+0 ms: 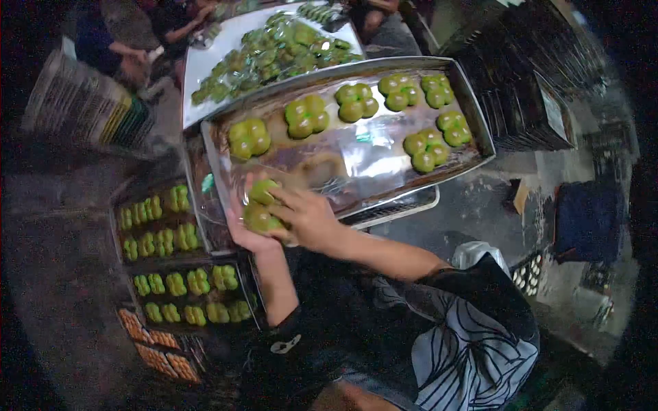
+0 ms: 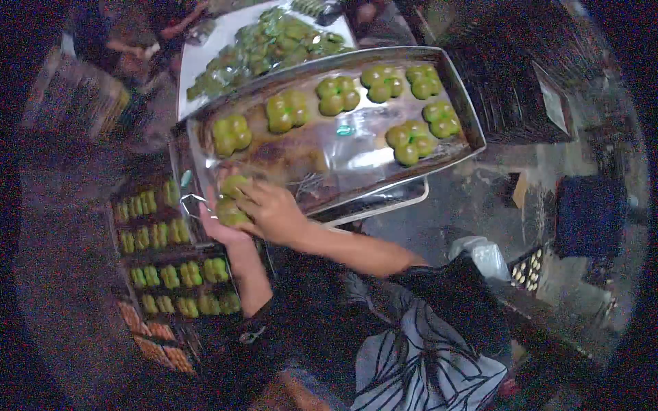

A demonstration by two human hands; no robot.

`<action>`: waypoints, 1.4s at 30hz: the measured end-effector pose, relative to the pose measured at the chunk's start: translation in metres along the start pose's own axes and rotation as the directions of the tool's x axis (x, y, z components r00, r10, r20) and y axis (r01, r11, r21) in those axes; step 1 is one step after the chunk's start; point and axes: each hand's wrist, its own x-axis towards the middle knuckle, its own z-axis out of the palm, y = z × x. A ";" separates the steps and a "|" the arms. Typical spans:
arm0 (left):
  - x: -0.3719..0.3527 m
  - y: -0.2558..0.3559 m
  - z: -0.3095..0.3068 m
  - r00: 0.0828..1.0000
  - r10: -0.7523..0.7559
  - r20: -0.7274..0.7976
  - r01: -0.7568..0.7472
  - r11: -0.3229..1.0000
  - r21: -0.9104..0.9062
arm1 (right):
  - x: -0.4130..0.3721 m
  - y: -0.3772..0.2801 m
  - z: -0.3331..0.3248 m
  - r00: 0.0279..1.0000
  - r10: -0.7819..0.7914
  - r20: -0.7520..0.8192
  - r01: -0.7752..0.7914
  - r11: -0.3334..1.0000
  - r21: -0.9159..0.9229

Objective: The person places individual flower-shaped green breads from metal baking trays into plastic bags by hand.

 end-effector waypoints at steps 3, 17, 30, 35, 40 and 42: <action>-0.019 -0.066 0.037 0.964 -0.136 -0.226 0.136 0.991 -0.017 | 0.010 0.026 -0.022 0.986 0.161 -0.045 -0.166 0.977 -0.133; -0.041 -0.194 0.016 0.638 -0.758 0.135 -0.672 -0.463 0.578 | 0.058 0.208 -0.097 0.898 0.284 -0.338 -0.268 0.959 0.092; -0.047 -0.162 0.086 0.914 -0.133 0.383 -0.346 0.237 0.908 | -0.108 0.143 -0.125 0.407 0.687 0.603 -0.890 0.150 0.430; -0.030 -0.148 0.075 0.972 0.140 0.189 -0.234 0.639 0.732 | -0.024 0.117 -0.095 0.565 0.703 0.431 -0.330 -0.286 0.899; 0.043 -0.078 -0.035 0.910 -0.412 0.042 0.414 0.910 -0.039 | -0.024 0.117 0.017 0.554 0.415 0.722 -0.475 -0.554 0.683; 0.048 -0.051 -0.022 0.943 0.058 -0.328 -0.001 0.985 0.171 | 0.001 0.154 0.047 0.823 0.565 0.062 -0.561 0.825 -0.073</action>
